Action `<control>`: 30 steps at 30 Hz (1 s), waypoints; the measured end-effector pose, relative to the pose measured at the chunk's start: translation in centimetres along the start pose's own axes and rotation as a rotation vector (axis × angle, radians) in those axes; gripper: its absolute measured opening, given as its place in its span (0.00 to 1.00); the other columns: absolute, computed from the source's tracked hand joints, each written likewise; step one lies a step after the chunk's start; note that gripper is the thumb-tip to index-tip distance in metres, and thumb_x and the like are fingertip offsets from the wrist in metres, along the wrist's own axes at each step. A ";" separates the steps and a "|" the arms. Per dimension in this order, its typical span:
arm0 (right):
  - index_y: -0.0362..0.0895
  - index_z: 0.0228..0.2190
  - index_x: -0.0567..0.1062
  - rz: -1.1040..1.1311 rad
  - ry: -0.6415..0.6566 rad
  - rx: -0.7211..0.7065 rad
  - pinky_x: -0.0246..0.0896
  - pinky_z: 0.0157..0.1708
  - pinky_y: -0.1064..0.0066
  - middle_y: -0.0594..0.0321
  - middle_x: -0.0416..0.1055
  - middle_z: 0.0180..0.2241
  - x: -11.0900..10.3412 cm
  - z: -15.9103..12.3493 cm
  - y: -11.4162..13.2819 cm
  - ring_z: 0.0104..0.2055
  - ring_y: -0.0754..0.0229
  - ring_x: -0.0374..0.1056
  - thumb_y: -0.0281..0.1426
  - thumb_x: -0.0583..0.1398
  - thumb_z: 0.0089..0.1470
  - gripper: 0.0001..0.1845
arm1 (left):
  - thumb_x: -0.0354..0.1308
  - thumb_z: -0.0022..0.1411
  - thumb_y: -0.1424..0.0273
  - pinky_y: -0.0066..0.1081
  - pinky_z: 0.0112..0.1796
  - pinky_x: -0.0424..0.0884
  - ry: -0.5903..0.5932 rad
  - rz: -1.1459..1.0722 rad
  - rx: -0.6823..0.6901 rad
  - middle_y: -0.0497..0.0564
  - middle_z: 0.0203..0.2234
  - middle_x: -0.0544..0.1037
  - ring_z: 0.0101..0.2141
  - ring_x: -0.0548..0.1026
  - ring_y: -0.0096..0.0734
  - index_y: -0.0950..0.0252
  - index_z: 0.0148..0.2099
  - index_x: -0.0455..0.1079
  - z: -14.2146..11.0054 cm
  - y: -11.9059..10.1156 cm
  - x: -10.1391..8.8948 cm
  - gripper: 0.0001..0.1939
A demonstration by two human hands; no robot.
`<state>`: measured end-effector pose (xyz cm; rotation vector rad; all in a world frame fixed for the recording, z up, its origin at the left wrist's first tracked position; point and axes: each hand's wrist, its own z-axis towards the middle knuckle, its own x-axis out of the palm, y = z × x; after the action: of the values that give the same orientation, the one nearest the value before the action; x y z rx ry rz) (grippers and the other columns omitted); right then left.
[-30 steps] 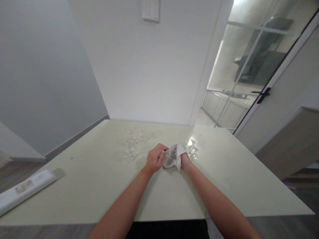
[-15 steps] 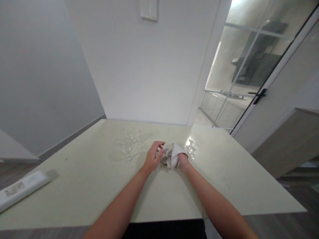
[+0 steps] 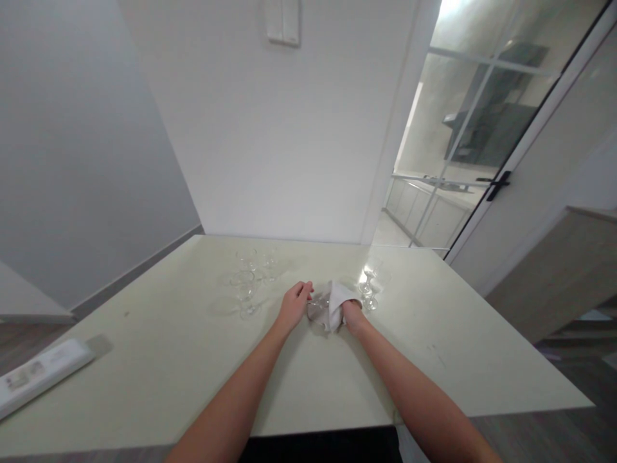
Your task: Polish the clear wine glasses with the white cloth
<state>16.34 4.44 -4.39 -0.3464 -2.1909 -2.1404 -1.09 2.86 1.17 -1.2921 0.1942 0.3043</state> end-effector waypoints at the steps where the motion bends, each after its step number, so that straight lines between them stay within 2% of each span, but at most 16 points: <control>1: 0.47 0.29 0.76 -0.038 -0.040 -0.016 0.63 0.51 0.65 0.62 0.78 0.34 0.0 -0.1 0.1 0.49 0.56 0.70 0.36 0.60 0.41 0.10 | 0.44 0.62 0.49 0.29 0.27 0.64 0.002 -0.025 -0.043 0.48 0.21 0.72 0.24 0.70 0.31 0.65 0.31 0.70 0.2 0.3 0.1 0.26; 3: 0.48 0.29 0.76 -0.096 -0.088 -0.041 0.60 0.54 0.63 0.61 0.78 0.35 0.1 -0.3 0.4 0.51 0.56 0.69 0.36 0.60 0.41 0.10 | 0.45 0.61 0.48 0.29 0.24 0.63 0.006 -0.050 -0.085 0.48 0.20 0.72 0.21 0.68 0.29 0.66 0.30 0.71 0.5 0.7 0.1 0.27; 10: 0.47 0.30 0.76 -0.078 -0.088 -0.041 0.54 0.59 0.59 0.61 0.78 0.36 0.1 -0.4 0.6 0.52 0.54 0.69 0.35 0.60 0.42 0.09 | 0.46 0.61 0.48 0.28 0.24 0.63 0.026 -0.028 -0.063 0.47 0.21 0.72 0.19 0.67 0.27 0.66 0.32 0.71 0.4 0.9 0.0 0.26; 17: 0.47 0.29 0.76 -0.035 -0.106 -0.054 0.60 0.55 0.61 0.61 0.78 0.33 0.3 -0.6 0.9 0.49 0.55 0.71 0.32 0.61 0.40 0.08 | 0.47 0.60 0.47 0.28 0.25 0.64 0.029 -0.033 -0.056 0.47 0.22 0.73 0.20 0.68 0.28 0.65 0.32 0.70 0.3 1.0 0.1 0.26; 23: 0.47 0.33 0.77 -0.090 -0.063 -0.042 0.54 0.58 0.60 0.60 0.78 0.38 0.0 -0.5 0.6 0.52 0.55 0.68 0.34 0.60 0.43 0.12 | 0.47 0.61 0.48 0.28 0.25 0.63 0.032 -0.025 -0.056 0.47 0.22 0.72 0.21 0.68 0.28 0.65 0.31 0.70 0.3 0.8 0.1 0.25; 27: 0.46 0.31 0.76 -0.010 -0.082 0.008 0.63 0.51 0.62 0.60 0.79 0.35 0.2 -0.4 0.8 0.48 0.54 0.71 0.35 0.61 0.41 0.11 | 0.46 0.62 0.49 0.27 0.25 0.63 0.039 -0.059 -0.038 0.48 0.23 0.72 0.22 0.68 0.27 0.65 0.33 0.69 0.0 0.1 -0.1 0.24; 30: 0.45 0.27 0.75 0.111 -0.041 0.190 0.69 0.40 0.63 0.59 0.78 0.27 0.7 -0.7 1.6 0.39 0.52 0.75 0.40 0.59 0.45 0.12 | 0.46 0.63 0.53 0.27 0.27 0.64 0.043 -0.122 0.130 0.49 0.30 0.73 0.24 0.67 0.26 0.65 0.42 0.68 -0.8 -0.8 -0.6 0.21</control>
<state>15.87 3.89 -2.70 -0.4902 -2.3139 -1.8670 -1.35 1.86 1.87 -1.1771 0.1677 0.1571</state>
